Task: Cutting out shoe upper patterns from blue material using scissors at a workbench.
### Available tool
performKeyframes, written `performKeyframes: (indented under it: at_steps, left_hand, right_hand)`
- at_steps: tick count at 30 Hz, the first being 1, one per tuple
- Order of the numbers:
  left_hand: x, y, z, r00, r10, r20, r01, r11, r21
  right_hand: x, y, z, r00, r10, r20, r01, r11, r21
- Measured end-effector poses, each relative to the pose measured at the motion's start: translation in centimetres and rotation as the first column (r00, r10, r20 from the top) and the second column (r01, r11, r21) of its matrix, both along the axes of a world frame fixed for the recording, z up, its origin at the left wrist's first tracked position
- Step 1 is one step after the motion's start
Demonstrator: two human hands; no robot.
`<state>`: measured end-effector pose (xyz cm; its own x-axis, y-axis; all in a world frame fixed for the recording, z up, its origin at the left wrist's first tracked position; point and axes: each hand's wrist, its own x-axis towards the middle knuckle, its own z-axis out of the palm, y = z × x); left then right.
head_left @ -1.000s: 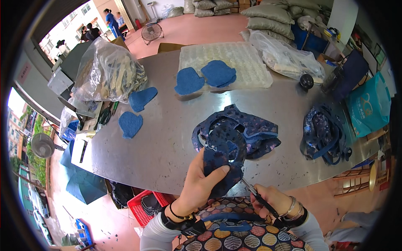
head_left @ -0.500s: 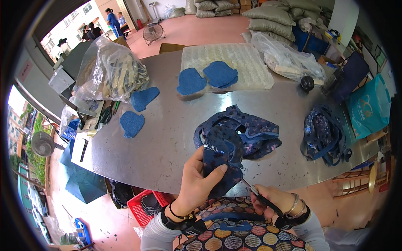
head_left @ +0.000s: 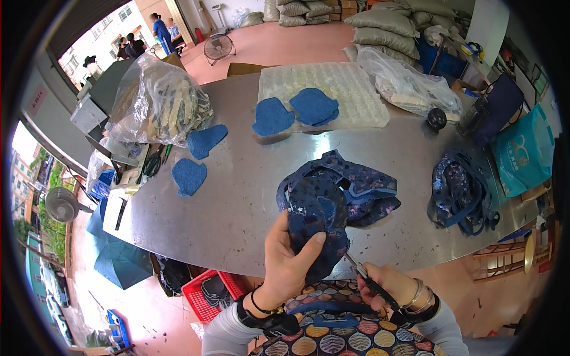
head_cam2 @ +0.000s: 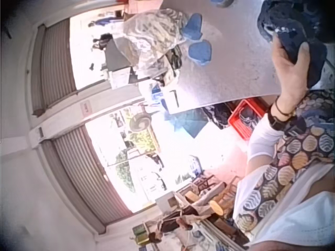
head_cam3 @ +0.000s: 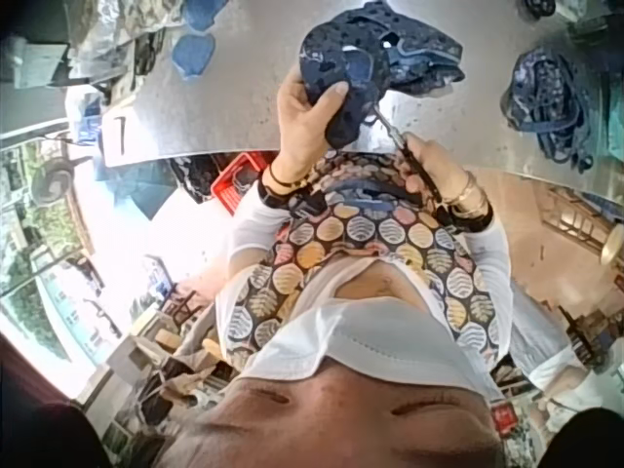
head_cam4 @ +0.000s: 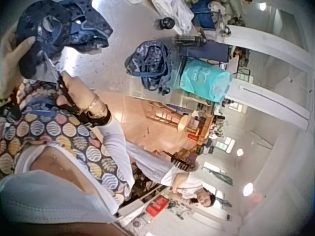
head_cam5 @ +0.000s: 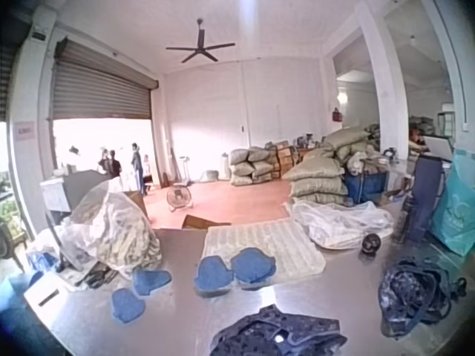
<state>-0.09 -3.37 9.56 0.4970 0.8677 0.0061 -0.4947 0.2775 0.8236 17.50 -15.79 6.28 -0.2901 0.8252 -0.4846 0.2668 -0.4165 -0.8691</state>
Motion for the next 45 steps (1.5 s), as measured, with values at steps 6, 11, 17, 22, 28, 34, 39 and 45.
performKeyframes:
  at_steps: [6,11,17,22,28,34,39,45]
  left_hand:
    - [0.9,-0.4,-0.2,0.995,0.042,0.089,-0.036,0.997,-0.062]
    - [1.0,-0.4,-0.4,0.995,0.032,0.099,-0.024,0.996,-0.083]
    - [0.9,-0.2,-0.8,0.992,0.063,0.109,-0.056,0.996,-0.069]
    - [0.8,-0.2,-0.7,0.993,0.064,0.101,-0.053,0.993,-0.104]
    - [0.4,0.0,-0.9,0.996,0.011,0.085,0.000,0.991,-0.134]
    - [-0.6,1.4,-0.4,0.985,-0.084,0.153,0.134,0.926,-0.354]
    - [-0.6,1.8,-0.4,0.993,-0.106,0.058,0.116,0.973,-0.202]
    - [-0.4,0.8,-1.0,1.000,-0.002,-0.023,0.002,1.000,-0.006]
  right_hand:
    - [-0.4,-0.1,-1.1,0.998,-0.003,-0.058,0.007,0.997,0.071]
    - [-0.6,0.4,-0.9,0.997,0.000,-0.079,0.007,0.996,0.087]
    - [-1.8,0.9,-0.5,0.992,-0.067,-0.111,0.086,0.980,0.178]
    - [-1.2,0.9,-1.0,0.992,0.000,-0.127,0.025,0.980,0.197]
    - [-1.5,0.9,-0.7,0.994,-0.035,-0.099,0.052,0.983,0.178]
    - [-1.2,0.6,-2.1,0.975,-0.118,-0.186,0.103,0.991,-0.089]
    - [-1.0,-0.5,-5.5,0.915,-0.219,-0.339,0.142,0.961,-0.238]
    - [-1.0,0.7,-3.2,0.859,-0.150,-0.489,0.035,0.971,-0.237]
